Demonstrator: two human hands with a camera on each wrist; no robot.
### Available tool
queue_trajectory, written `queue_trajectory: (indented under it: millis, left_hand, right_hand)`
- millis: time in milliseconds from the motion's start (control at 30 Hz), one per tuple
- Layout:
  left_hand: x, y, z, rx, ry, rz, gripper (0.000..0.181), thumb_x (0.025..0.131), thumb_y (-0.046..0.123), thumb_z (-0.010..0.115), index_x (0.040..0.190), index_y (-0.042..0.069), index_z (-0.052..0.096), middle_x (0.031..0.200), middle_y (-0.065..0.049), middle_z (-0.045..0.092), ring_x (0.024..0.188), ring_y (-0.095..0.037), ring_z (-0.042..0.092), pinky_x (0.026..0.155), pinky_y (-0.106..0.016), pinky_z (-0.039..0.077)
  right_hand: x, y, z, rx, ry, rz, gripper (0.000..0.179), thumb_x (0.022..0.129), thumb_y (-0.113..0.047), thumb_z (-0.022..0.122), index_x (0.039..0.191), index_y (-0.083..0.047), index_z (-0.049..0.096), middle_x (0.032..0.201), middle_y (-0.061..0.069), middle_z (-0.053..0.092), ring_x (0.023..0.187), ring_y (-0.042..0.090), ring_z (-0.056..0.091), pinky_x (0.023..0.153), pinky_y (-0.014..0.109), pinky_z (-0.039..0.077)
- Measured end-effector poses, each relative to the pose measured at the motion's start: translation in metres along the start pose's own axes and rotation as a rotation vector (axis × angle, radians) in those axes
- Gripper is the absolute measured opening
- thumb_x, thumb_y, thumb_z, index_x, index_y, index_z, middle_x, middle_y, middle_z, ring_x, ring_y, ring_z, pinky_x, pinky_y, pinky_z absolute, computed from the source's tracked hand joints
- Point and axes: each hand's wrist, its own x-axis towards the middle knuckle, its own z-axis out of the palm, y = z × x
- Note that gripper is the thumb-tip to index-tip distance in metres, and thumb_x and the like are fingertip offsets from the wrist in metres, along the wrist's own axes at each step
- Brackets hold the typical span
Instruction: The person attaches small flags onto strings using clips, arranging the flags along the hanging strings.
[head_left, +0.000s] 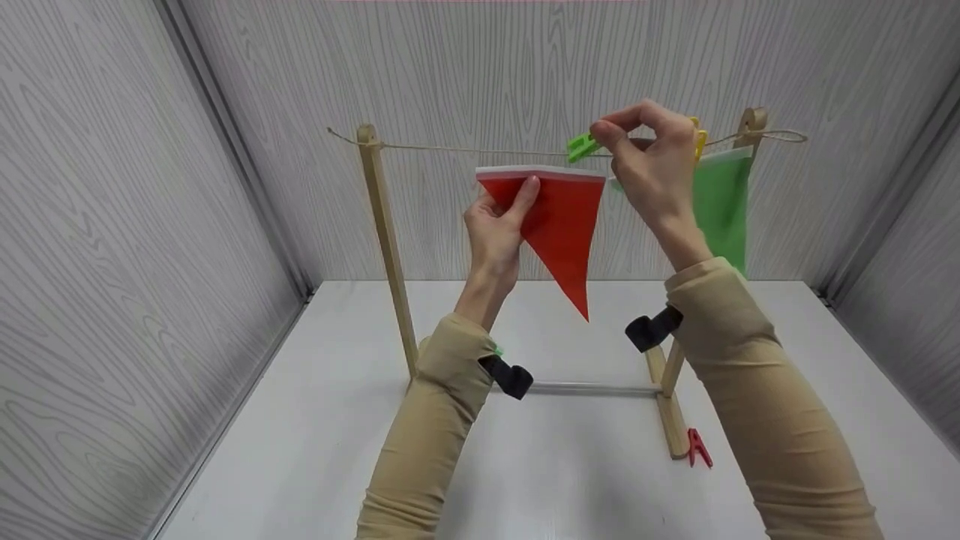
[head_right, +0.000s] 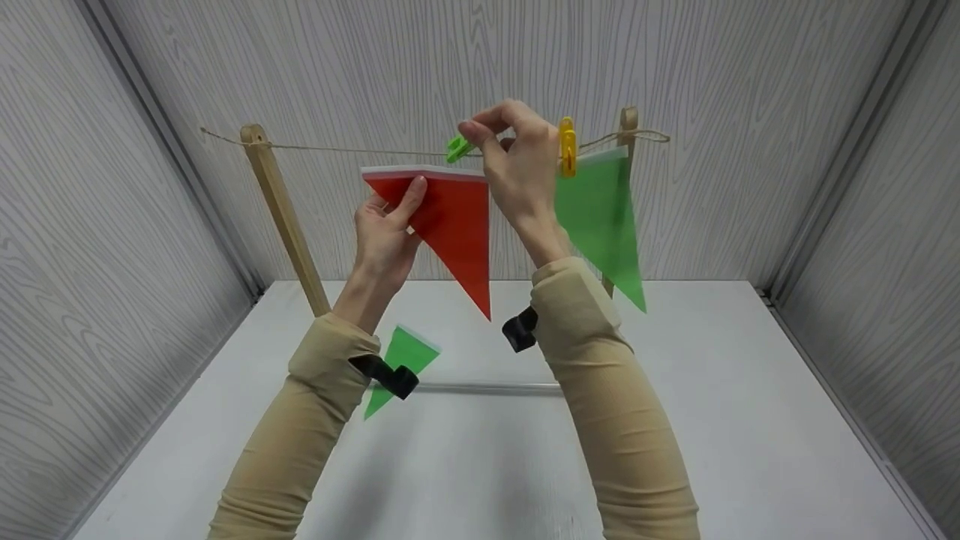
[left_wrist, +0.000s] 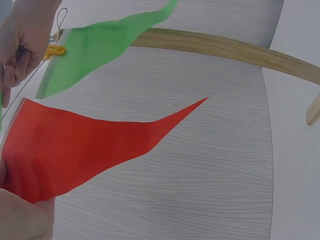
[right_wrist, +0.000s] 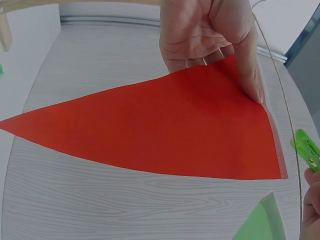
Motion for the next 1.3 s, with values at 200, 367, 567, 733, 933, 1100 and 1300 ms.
queue_trajectory:
  millis: [200, 367, 567, 733, 933, 1100, 1300]
  left_hand:
    - [0.001, 0.002, 0.004, -0.043, 0.003, -0.025, 0.025, 0.097, 0.013, 0.066, 0.119, 0.0, 0.065, 0.11, -0.015, 0.072, 0.099, -0.022, 0.069, 0.094, -0.039, 0.059]
    - [0.002, 0.005, 0.007, -0.05, 0.006, -0.033, 0.026, 0.097, 0.013, 0.066, 0.119, 0.0, 0.065, 0.11, -0.014, 0.071, 0.099, -0.022, 0.068, 0.094, -0.038, 0.059]
    - [0.004, 0.007, 0.009, -0.074, 0.015, -0.031, 0.023, 0.097, 0.011, 0.066, 0.116, -0.001, 0.066, 0.102, -0.007, 0.072, 0.096, -0.019, 0.068, 0.094, -0.038, 0.059]
    - [0.003, 0.009, 0.009, -0.079, 0.004, -0.031, 0.023, 0.097, 0.011, 0.066, 0.118, 0.0, 0.066, 0.102, -0.007, 0.072, 0.097, -0.019, 0.068, 0.094, -0.037, 0.059]
    - [0.003, 0.009, 0.01, -0.09, -0.004, -0.04, 0.025, 0.097, 0.011, 0.066, 0.12, 0.001, 0.065, 0.107, -0.011, 0.072, 0.099, -0.02, 0.069, 0.095, -0.038, 0.059]
    - [0.003, 0.009, 0.01, -0.101, -0.005, -0.051, 0.026, 0.097, 0.011, 0.066, 0.121, 0.0, 0.065, 0.109, -0.012, 0.072, 0.1, -0.021, 0.069, 0.093, -0.039, 0.06]
    - [0.003, 0.008, 0.01, -0.101, -0.003, -0.064, 0.028, 0.097, 0.011, 0.065, 0.124, 0.002, 0.063, 0.116, -0.015, 0.07, 0.104, -0.023, 0.069, 0.094, -0.039, 0.06]
  right_hand:
    - [0.001, 0.001, 0.002, -0.082, -0.016, -0.028, 0.019, 0.09, -0.013, 0.075, 0.093, 0.005, 0.075, 0.082, 0.001, 0.071, 0.064, -0.004, 0.061, 0.055, 0.012, 0.045]
    - [0.002, -0.003, 0.003, -0.117, -0.038, -0.047, 0.019, 0.091, -0.012, 0.074, 0.094, 0.007, 0.075, 0.089, 0.019, 0.073, 0.07, -0.006, 0.061, 0.061, 0.01, 0.05]
    - [0.002, -0.005, 0.005, -0.136, -0.046, -0.062, 0.018, 0.09, -0.011, 0.075, 0.093, 0.007, 0.075, 0.089, 0.021, 0.074, 0.073, -0.01, 0.058, 0.068, 0.008, 0.052]
    - [0.002, -0.005, 0.005, -0.163, -0.046, -0.071, 0.02, 0.09, -0.014, 0.076, 0.091, 0.006, 0.076, 0.087, 0.021, 0.075, 0.071, -0.012, 0.055, 0.062, 0.008, 0.048]
    - [0.002, -0.005, 0.008, -0.167, -0.067, -0.072, 0.022, 0.091, -0.015, 0.075, 0.092, 0.007, 0.075, 0.088, 0.021, 0.074, 0.072, -0.013, 0.055, 0.067, 0.006, 0.05]
    - [0.001, -0.005, 0.009, -0.185, -0.075, -0.07, 0.023, 0.091, -0.016, 0.074, 0.094, 0.007, 0.075, 0.091, 0.021, 0.075, 0.073, -0.015, 0.055, 0.069, 0.006, 0.051]
    - [0.001, -0.004, 0.013, -0.224, -0.074, -0.099, 0.019, 0.091, -0.013, 0.074, 0.094, 0.005, 0.076, 0.092, 0.019, 0.076, 0.076, -0.015, 0.054, 0.07, 0.006, 0.05]
